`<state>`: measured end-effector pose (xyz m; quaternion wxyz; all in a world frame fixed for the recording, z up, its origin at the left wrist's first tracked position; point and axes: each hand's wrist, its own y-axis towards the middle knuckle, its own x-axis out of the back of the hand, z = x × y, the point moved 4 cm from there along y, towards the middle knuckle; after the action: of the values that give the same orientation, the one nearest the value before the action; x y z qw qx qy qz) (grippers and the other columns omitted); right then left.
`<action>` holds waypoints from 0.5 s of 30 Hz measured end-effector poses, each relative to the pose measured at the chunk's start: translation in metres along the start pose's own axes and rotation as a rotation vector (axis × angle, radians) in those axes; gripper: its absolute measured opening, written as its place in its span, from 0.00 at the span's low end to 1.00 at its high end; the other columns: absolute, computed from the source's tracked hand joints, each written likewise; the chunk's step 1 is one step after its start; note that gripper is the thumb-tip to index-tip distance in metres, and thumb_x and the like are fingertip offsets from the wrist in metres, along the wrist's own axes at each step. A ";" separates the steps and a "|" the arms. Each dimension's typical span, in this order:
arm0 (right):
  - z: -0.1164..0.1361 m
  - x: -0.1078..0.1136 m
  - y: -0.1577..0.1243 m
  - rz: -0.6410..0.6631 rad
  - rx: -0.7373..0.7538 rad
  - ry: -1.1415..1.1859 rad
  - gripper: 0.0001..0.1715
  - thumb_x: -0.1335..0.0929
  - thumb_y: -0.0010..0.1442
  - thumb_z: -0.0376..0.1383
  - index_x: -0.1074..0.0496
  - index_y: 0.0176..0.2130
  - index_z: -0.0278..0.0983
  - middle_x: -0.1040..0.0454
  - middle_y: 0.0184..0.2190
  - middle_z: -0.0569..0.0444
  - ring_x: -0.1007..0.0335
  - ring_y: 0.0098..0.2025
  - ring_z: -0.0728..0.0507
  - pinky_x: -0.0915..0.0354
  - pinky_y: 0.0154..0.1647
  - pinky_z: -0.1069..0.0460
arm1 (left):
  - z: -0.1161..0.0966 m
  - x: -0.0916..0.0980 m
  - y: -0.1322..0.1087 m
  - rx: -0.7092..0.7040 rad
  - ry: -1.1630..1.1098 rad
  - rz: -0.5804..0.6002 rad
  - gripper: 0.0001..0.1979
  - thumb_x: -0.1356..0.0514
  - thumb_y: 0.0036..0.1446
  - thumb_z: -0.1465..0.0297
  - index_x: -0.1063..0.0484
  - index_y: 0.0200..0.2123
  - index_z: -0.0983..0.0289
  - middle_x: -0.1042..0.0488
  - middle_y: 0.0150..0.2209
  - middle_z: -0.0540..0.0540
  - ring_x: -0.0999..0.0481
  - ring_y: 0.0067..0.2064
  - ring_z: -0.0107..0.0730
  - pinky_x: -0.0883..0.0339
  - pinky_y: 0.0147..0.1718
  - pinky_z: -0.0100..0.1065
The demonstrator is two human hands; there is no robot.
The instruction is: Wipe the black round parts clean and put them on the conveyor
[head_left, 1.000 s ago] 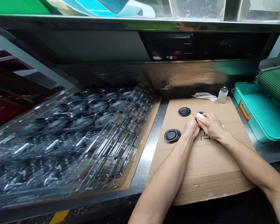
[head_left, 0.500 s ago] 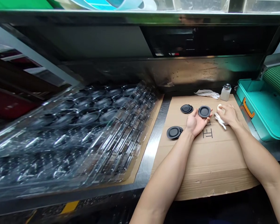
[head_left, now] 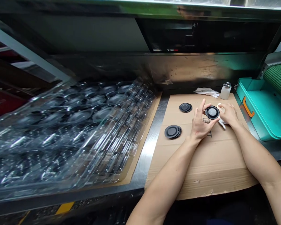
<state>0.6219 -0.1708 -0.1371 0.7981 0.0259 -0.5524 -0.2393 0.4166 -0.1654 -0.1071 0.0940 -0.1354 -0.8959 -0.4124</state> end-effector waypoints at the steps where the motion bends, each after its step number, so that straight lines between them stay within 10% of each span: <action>1: 0.001 0.001 0.000 0.000 -0.007 -0.004 0.23 0.34 0.66 0.45 0.22 0.55 0.42 0.24 0.51 0.43 0.34 0.57 0.33 0.38 0.60 0.41 | -0.001 0.000 0.000 -0.023 0.024 0.005 0.50 0.30 0.59 0.58 0.56 0.75 0.57 0.25 0.59 0.63 0.25 0.60 0.43 0.30 0.58 0.43; 10: 0.002 0.002 -0.001 0.010 -0.030 -0.011 0.23 0.34 0.66 0.45 0.22 0.56 0.41 0.24 0.51 0.43 0.34 0.57 0.32 0.38 0.59 0.41 | -0.003 -0.001 -0.001 -0.055 0.102 0.014 0.39 0.34 0.62 0.55 0.45 0.70 0.61 0.25 0.59 0.64 0.25 0.59 0.42 0.30 0.57 0.41; 15: -0.002 -0.002 0.001 0.010 -0.005 -0.010 0.23 0.33 0.65 0.46 0.22 0.54 0.41 0.23 0.50 0.44 0.34 0.57 0.33 0.40 0.61 0.41 | 0.019 -0.007 -0.002 0.264 0.530 0.392 0.15 0.47 0.71 0.59 0.24 0.43 0.62 0.19 0.38 0.60 0.21 0.46 0.44 0.28 0.48 0.42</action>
<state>0.6237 -0.1694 -0.1393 0.7966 0.0198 -0.5558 -0.2369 0.4221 -0.1531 -0.1224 0.4175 -0.1797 -0.8429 -0.2881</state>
